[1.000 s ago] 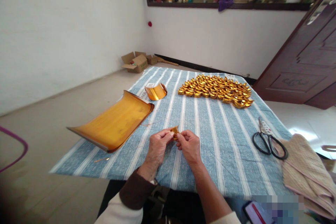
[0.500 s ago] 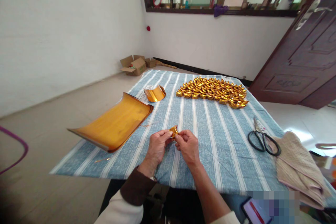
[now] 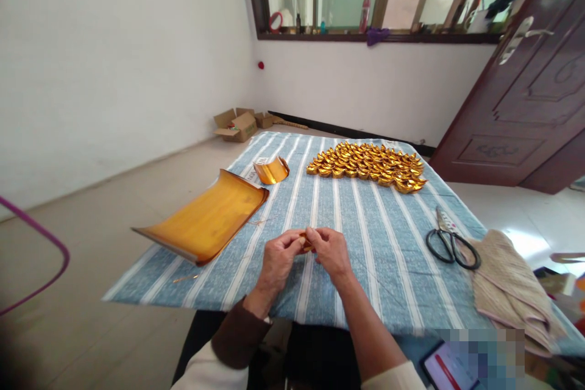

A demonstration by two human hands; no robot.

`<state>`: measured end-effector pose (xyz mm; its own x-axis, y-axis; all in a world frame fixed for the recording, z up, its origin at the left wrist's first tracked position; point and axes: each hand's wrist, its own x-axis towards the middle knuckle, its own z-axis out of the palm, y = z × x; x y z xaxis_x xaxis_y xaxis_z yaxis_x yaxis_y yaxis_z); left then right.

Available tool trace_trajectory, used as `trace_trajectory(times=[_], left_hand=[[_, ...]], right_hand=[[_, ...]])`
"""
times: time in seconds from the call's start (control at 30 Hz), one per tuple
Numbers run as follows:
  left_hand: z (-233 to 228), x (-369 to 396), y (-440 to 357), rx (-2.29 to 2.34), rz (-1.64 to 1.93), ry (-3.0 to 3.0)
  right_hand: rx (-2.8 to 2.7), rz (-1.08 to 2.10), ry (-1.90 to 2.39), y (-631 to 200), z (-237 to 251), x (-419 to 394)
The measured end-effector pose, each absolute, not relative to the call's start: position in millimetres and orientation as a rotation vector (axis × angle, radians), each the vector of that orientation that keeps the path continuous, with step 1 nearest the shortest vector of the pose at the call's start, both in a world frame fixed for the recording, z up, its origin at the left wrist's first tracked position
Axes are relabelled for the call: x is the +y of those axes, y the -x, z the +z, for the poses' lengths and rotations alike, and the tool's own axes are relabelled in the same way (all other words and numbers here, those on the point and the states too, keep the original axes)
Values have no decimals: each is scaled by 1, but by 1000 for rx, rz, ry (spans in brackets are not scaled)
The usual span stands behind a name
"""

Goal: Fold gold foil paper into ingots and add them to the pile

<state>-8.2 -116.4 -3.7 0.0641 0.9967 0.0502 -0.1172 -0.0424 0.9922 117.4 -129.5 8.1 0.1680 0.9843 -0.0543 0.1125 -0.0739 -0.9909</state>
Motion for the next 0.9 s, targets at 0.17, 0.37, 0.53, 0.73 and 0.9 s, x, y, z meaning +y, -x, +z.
trace_trajectory(times=[0.17, 0.37, 0.53, 0.73, 0.9], left_hand=[[5, -122, 7, 1044, 1181, -1258], [10, -124, 6, 1017, 1139, -1282], [18, -125, 4, 1008, 1136, -1252], [30, -121, 9, 975, 1028, -1146], [28, -115, 12, 953, 1012, -996]], right_hand=[[-1109, 1035, 1421, -119, 12, -130], [-996, 1112, 1321, -121, 13, -132], [-951, 1160, 1239, -123, 11, -133], [-1001, 1199, 1236, -131, 14, -130], [-1019, 1182, 1223, -132, 18, -127]])
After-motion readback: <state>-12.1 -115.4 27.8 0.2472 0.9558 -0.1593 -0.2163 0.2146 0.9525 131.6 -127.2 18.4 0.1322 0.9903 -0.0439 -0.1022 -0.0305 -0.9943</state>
